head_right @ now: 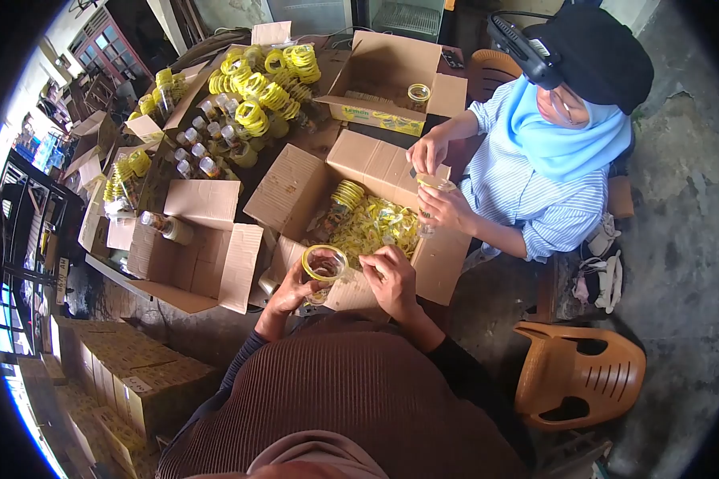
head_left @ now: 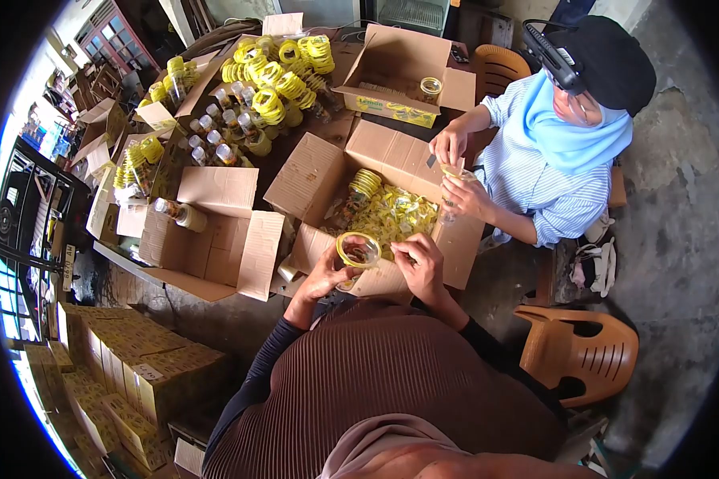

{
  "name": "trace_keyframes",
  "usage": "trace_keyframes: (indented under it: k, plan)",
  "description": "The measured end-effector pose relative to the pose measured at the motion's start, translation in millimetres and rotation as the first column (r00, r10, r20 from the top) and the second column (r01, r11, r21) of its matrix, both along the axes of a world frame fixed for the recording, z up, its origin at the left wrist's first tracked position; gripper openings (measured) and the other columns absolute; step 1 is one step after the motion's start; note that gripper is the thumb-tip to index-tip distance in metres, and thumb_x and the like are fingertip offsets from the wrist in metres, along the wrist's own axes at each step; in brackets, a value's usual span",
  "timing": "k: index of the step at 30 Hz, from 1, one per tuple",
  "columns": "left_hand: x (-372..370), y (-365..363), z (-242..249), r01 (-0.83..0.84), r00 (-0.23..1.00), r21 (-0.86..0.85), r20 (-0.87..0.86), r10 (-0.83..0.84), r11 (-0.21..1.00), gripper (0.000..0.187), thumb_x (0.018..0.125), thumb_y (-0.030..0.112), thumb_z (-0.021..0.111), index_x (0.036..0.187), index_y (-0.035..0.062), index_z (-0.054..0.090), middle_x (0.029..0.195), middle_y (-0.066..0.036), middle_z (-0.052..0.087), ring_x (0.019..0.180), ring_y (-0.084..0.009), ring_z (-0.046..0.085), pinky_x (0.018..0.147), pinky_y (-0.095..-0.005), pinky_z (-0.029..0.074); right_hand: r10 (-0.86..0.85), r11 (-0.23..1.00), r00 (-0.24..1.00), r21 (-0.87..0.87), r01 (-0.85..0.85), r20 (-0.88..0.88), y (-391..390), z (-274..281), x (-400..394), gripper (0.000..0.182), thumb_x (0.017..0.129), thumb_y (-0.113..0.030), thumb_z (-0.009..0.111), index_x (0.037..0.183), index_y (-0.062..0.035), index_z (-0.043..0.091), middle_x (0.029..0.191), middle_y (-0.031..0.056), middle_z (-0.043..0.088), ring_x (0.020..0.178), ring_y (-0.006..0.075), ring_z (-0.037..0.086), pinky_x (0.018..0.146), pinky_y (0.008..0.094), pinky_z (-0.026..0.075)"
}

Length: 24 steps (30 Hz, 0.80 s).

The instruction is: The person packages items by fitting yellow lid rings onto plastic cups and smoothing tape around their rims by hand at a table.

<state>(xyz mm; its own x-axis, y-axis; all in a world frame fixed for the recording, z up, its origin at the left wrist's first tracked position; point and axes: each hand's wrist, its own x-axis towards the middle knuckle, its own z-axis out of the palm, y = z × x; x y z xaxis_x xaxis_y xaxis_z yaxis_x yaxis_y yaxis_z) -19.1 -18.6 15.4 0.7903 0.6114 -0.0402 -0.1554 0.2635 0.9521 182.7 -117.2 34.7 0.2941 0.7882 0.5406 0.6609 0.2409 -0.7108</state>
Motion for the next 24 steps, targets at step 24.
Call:
trace_keyframes:
  k: [24]
  plan:
    - [2,7,2,-0.096,0.969,0.441,-0.165,0.186,0.893,0.056,0.073,0.002,0.072,0.123,-0.0003,0.048,0.103,-0.009,0.063,0.094,-0.0172,0.059,0.088,-0.0315,0.047,-0.074,0.996,0.978,-0.037,0.082,0.196,-6,0,4,0.016,0.074,-0.001,0.071,0.089,-0.0068,0.068,0.079,0.0053,0.055,0.074,0.0251,0.058,0.065,0.0371,0.049]
